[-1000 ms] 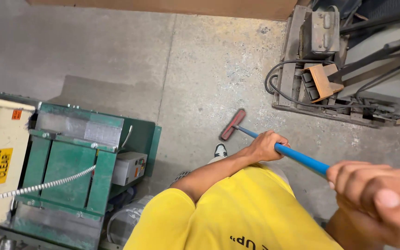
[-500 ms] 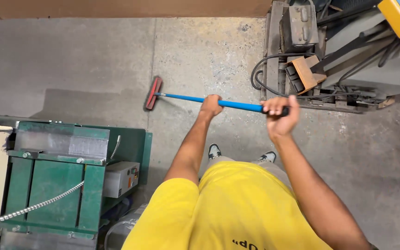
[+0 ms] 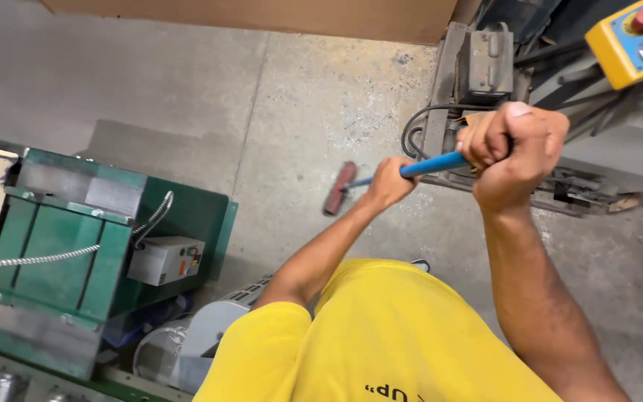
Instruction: The person sweeps a concrete floor in a workshop using a blue-handled broom with a red brush head. They move the broom back and forth to gather dust and debris while walking around machinery and storage racks.
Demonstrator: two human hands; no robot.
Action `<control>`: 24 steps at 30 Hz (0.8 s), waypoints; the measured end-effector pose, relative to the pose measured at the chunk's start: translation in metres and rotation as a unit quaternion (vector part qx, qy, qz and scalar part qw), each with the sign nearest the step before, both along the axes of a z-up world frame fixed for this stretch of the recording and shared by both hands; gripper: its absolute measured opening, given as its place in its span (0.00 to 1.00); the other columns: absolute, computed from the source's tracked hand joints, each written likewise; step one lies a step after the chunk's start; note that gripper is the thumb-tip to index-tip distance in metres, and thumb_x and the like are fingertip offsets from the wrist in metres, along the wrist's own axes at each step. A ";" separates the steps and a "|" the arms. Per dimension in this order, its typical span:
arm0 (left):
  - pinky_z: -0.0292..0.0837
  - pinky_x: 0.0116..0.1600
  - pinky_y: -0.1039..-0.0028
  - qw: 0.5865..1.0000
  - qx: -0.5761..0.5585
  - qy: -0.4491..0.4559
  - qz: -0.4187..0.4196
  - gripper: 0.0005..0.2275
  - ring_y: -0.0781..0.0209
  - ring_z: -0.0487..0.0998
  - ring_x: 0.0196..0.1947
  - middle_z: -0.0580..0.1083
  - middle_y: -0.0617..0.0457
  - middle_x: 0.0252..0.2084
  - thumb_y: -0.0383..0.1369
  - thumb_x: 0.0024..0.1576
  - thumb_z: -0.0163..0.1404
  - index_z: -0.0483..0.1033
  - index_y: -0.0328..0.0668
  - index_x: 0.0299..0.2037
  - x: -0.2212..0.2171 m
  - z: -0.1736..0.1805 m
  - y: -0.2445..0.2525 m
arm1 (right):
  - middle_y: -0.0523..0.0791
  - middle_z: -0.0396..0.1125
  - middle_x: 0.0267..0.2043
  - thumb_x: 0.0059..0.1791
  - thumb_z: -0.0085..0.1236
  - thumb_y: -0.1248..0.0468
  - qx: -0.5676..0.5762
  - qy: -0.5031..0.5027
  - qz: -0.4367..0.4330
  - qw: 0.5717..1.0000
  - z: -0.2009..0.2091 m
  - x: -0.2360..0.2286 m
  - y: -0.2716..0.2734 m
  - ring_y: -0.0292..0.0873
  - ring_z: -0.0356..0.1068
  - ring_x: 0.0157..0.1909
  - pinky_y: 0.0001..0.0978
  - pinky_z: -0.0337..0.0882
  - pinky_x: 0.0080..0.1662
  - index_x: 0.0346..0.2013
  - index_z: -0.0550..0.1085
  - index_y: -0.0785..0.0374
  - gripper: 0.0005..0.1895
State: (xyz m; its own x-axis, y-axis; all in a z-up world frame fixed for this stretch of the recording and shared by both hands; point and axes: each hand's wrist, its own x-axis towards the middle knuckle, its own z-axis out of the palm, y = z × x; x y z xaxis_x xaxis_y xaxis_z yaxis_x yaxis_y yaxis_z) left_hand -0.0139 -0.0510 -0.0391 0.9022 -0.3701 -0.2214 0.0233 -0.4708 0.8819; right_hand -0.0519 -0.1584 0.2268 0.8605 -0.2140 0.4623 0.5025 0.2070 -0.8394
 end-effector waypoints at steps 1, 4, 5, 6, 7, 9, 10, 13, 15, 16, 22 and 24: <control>0.77 0.47 0.47 1.000 -0.016 -0.006 0.020 0.05 0.30 0.82 0.41 0.79 0.40 0.29 0.34 0.50 0.56 0.85 0.46 0.31 -0.015 0.012 -0.017 | 0.45 0.37 0.08 0.58 0.38 0.60 -0.018 -0.019 -0.002 1.000 0.009 -0.005 -0.007 0.42 0.39 0.10 0.34 0.48 0.19 0.11 0.49 0.57 0.29; 0.70 0.36 0.62 0.996 -0.075 -0.012 0.049 0.08 0.48 0.71 0.26 0.66 0.51 0.18 0.32 0.51 0.53 0.73 0.47 0.19 -0.052 0.065 -0.051 | 0.46 0.39 0.08 0.55 0.42 0.63 -0.040 -0.042 0.011 0.998 0.025 -0.020 -0.029 0.40 0.38 0.10 0.32 0.46 0.17 0.10 0.52 0.60 0.27; 0.64 0.28 0.76 0.992 -0.117 -0.009 0.055 0.16 0.65 0.61 0.14 0.54 0.61 0.10 0.29 0.51 0.49 0.62 0.51 0.11 -0.063 0.086 -0.059 | 0.46 0.39 0.09 0.53 0.43 0.64 -0.046 -0.044 0.022 0.998 0.027 -0.025 -0.036 0.39 0.38 0.11 0.30 0.46 0.18 0.10 0.53 0.60 0.26; 0.64 0.28 0.76 0.992 -0.115 -0.010 0.057 0.16 0.65 0.61 0.14 0.54 0.61 0.10 0.29 0.51 0.49 0.62 0.51 0.11 -0.064 0.090 -0.067 | 0.46 0.39 0.09 0.53 0.43 0.64 -0.044 -0.045 0.024 0.998 0.027 -0.026 -0.049 0.39 0.38 0.11 0.30 0.46 0.18 0.10 0.53 0.60 0.26; 0.65 0.28 0.71 0.995 -0.085 -0.015 0.053 0.16 0.59 0.65 0.15 0.58 0.57 0.10 0.32 0.50 0.51 0.63 0.49 0.11 -0.066 0.094 -0.075 | 0.44 0.39 0.10 0.54 0.42 0.63 -0.028 -0.059 0.038 0.997 0.028 -0.028 -0.062 0.38 0.38 0.11 0.29 0.45 0.18 0.11 0.52 0.59 0.26; 0.66 0.28 0.67 0.997 -0.054 -0.020 0.047 0.16 0.53 0.68 0.15 0.61 0.53 0.10 0.34 0.50 0.54 0.65 0.47 0.11 -0.066 0.087 -0.091 | 0.43 0.38 0.10 0.56 0.40 0.62 -0.010 -0.072 0.049 0.996 0.026 -0.033 -0.085 0.38 0.38 0.11 0.29 0.44 0.18 0.12 0.52 0.58 0.26; 0.69 0.30 0.63 0.999 -0.028 -0.010 0.038 0.14 0.46 0.72 0.19 0.65 0.50 0.12 0.35 0.49 0.54 0.68 0.45 0.13 -0.064 0.076 -0.098 | 0.43 0.38 0.10 0.56 0.39 0.62 -0.002 -0.080 0.045 0.996 0.024 -0.036 -0.096 0.37 0.38 0.11 0.29 0.45 0.18 0.12 0.52 0.57 0.26; 0.73 0.35 0.57 0.999 0.031 -0.001 0.010 0.09 0.39 0.80 0.26 0.72 0.46 0.17 0.35 0.47 0.52 0.75 0.45 0.17 -0.048 0.032 -0.102 | 0.42 0.38 0.09 0.57 0.38 0.60 0.031 -0.089 0.023 0.995 0.001 -0.042 -0.118 0.37 0.39 0.10 0.28 0.47 0.17 0.13 0.51 0.54 0.26; 0.74 0.38 0.54 0.998 0.066 0.006 -0.011 0.06 0.39 0.83 0.31 0.75 0.46 0.20 0.34 0.46 0.51 0.79 0.48 0.20 -0.037 0.001 -0.085 | 0.41 0.38 0.08 0.57 0.37 0.58 0.056 -0.083 0.002 0.995 -0.036 -0.048 -0.121 0.36 0.40 0.09 0.27 0.47 0.17 0.13 0.50 0.53 0.27; 0.76 0.41 0.53 0.995 0.102 0.011 -0.018 0.06 0.36 0.83 0.36 0.77 0.43 0.25 0.34 0.47 0.52 0.82 0.47 0.23 -0.031 -0.012 -0.073 | 0.39 0.41 0.09 0.57 0.38 0.57 0.083 -0.063 0.003 0.995 -0.061 -0.050 -0.120 0.36 0.44 0.10 0.29 0.53 0.22 0.13 0.51 0.51 0.26; 0.79 0.52 0.54 0.964 0.254 0.049 -0.059 0.06 0.38 0.84 0.47 0.82 0.45 0.38 0.35 0.51 0.54 0.85 0.51 0.32 0.000 -0.069 0.015 | 0.40 0.46 0.10 0.56 0.40 0.59 0.155 0.073 -0.046 0.984 -0.182 -0.074 -0.078 0.40 0.55 0.17 0.36 0.69 0.41 0.12 0.53 0.50 0.27; 0.79 0.55 0.53 0.952 0.290 0.067 -0.073 0.07 0.38 0.83 0.52 0.83 0.44 0.43 0.35 0.53 0.53 0.85 0.51 0.35 0.011 -0.105 0.041 | 0.40 0.48 0.11 0.55 0.41 0.60 0.171 0.117 -0.049 0.977 -0.203 -0.081 -0.057 0.41 0.57 0.19 0.37 0.70 0.43 0.11 0.53 0.51 0.26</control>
